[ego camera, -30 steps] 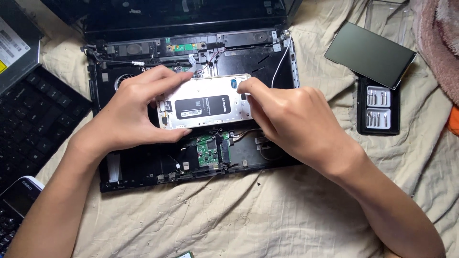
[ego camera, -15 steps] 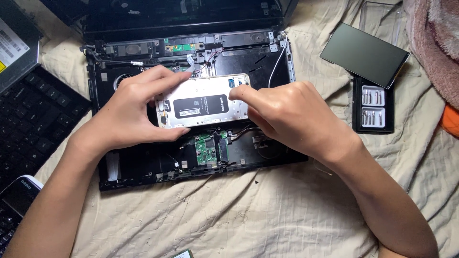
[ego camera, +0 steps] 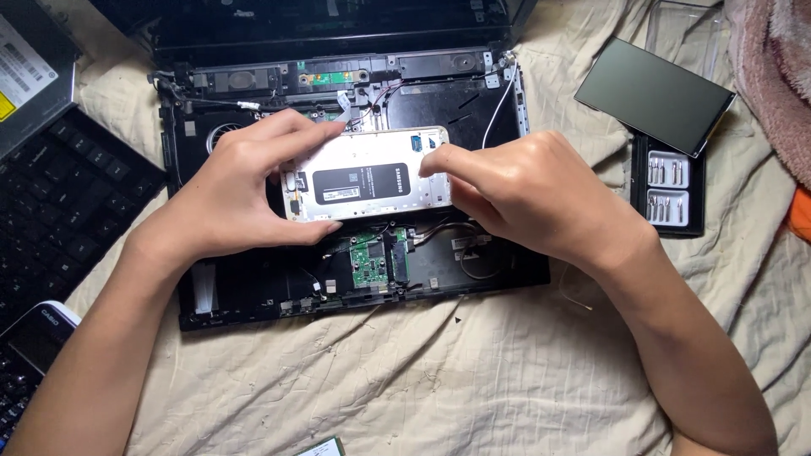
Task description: Installing a hard drive into a laptop chassis using a small tool to align and secure it.
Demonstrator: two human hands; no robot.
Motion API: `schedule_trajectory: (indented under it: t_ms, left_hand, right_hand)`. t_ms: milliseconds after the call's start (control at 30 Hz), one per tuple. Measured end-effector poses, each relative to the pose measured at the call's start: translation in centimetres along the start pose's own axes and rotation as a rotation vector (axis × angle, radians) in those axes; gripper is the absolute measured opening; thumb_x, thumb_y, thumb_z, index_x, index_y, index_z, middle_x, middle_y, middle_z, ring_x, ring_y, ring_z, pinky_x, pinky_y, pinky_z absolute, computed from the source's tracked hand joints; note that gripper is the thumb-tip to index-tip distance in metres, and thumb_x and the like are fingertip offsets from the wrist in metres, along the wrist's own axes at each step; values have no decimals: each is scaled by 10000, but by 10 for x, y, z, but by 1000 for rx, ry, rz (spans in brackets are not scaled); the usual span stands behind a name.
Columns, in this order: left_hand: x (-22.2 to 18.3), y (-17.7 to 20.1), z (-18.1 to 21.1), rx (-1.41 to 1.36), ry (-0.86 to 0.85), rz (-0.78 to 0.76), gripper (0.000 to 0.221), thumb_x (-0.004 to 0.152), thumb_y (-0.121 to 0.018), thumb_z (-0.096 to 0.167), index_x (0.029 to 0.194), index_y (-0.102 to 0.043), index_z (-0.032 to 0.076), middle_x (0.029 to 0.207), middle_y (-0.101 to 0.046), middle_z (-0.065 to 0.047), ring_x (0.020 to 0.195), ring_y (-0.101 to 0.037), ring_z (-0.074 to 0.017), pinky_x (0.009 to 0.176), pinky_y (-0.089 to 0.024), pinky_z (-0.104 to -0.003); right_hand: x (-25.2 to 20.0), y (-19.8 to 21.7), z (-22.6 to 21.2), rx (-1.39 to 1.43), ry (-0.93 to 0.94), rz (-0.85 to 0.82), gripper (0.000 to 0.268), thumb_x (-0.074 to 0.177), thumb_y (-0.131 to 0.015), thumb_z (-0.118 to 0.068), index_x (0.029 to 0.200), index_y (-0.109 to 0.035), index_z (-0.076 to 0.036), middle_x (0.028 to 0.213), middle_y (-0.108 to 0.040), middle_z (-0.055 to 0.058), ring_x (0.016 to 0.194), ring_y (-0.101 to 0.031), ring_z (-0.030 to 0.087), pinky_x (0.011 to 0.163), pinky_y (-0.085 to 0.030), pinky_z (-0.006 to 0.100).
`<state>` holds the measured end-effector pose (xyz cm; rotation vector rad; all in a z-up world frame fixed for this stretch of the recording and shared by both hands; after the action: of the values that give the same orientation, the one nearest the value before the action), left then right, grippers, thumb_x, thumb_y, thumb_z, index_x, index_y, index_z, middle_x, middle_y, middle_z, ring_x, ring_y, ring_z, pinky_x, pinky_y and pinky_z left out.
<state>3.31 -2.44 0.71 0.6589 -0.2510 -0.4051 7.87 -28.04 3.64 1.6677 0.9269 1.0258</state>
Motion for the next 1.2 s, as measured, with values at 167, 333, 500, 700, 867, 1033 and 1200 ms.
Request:
schedule_trajectory:
  t_ms: [167, 333, 500, 700, 867, 1033, 1200]
  left_hand:
    - [-1, 0, -1, 10, -19, 5, 866, 750, -877, 219, 1504, -507, 11, 1219, -593, -110, 1085, -594, -220, 882, -460, -325]
    - [0, -1, -1, 3, -13, -1, 875, 749, -880, 218, 1510, -501, 14, 1207, -591, -105, 1069, -595, -217, 864, -464, -320]
    - [-1, -1, 0, 18, -13, 2, 873, 745, -883, 212, 1509, -505, 22, 1204, -592, -100, 1048, -593, -209, 841, -465, -315]
    - [-1, -2, -1, 28, -48, 7, 858, 766, -877, 240, 1492, -503, -23, 1219, -586, -127, 1062, -590, -231, 868, -454, -329]
    - [-3, -2, -6, 40, -49, 5, 866, 768, -872, 245, 1508, -494, 2, 1212, -581, -119, 1039, -583, -231, 856, -448, -332]
    - [-2, -2, -6, 51, -24, 8, 872, 760, -866, 250, 1518, -498, 23, 1138, -570, -82, 930, -550, -202, 800, -424, -317]
    - [-2, -2, -4, 51, -73, 10, 853, 788, -868, 270, 1510, -499, 6, 1143, -568, -97, 943, -546, -213, 817, -420, -323]
  right_hand:
    - [1, -1, -2, -36, 25, -14, 287, 928, -711, 59, 1152, -620, -94, 653, -655, 36, 503, -625, 197, 396, -426, 340]
    - [1, -2, -5, -155, 87, -14, 263, 903, -707, 30, 1090, -613, -128, 596, -586, -17, 491, -593, 178, 369, -381, 346]
    - [5, 0, -15, -194, 128, -7, 224, 974, -592, 72, 870, -554, -122, 518, -428, -19, 423, -453, 156, 339, -335, 347]
    - [10, 1, -42, -485, 255, -24, 205, 1011, -710, 22, 895, -601, -108, 606, -573, -33, 494, -585, 114, 421, -484, 284]
    - [5, 3, -16, -234, 158, -2, 206, 920, -710, 69, 983, -641, -114, 600, -548, -31, 488, -547, 133, 384, -466, 315]
    - [2, 10, -2, -77, -121, 5, 135, 998, -716, -51, 1116, -667, -97, 702, -694, 34, 522, -620, 249, 463, -409, 397]
    - [5, 5, -6, 98, -633, -13, 188, 997, -587, -107, 1138, -711, -109, 526, -617, 43, 428, -557, 224, 585, -434, 403]
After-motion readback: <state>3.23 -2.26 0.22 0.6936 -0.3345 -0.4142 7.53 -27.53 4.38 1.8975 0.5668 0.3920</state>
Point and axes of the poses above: each hand's wrist, its own x-axis towards the middle knuckle, its own y-axis out of the back of the hand, z = x × y, the point moved 4 cm from there along x, towards the middle knuckle
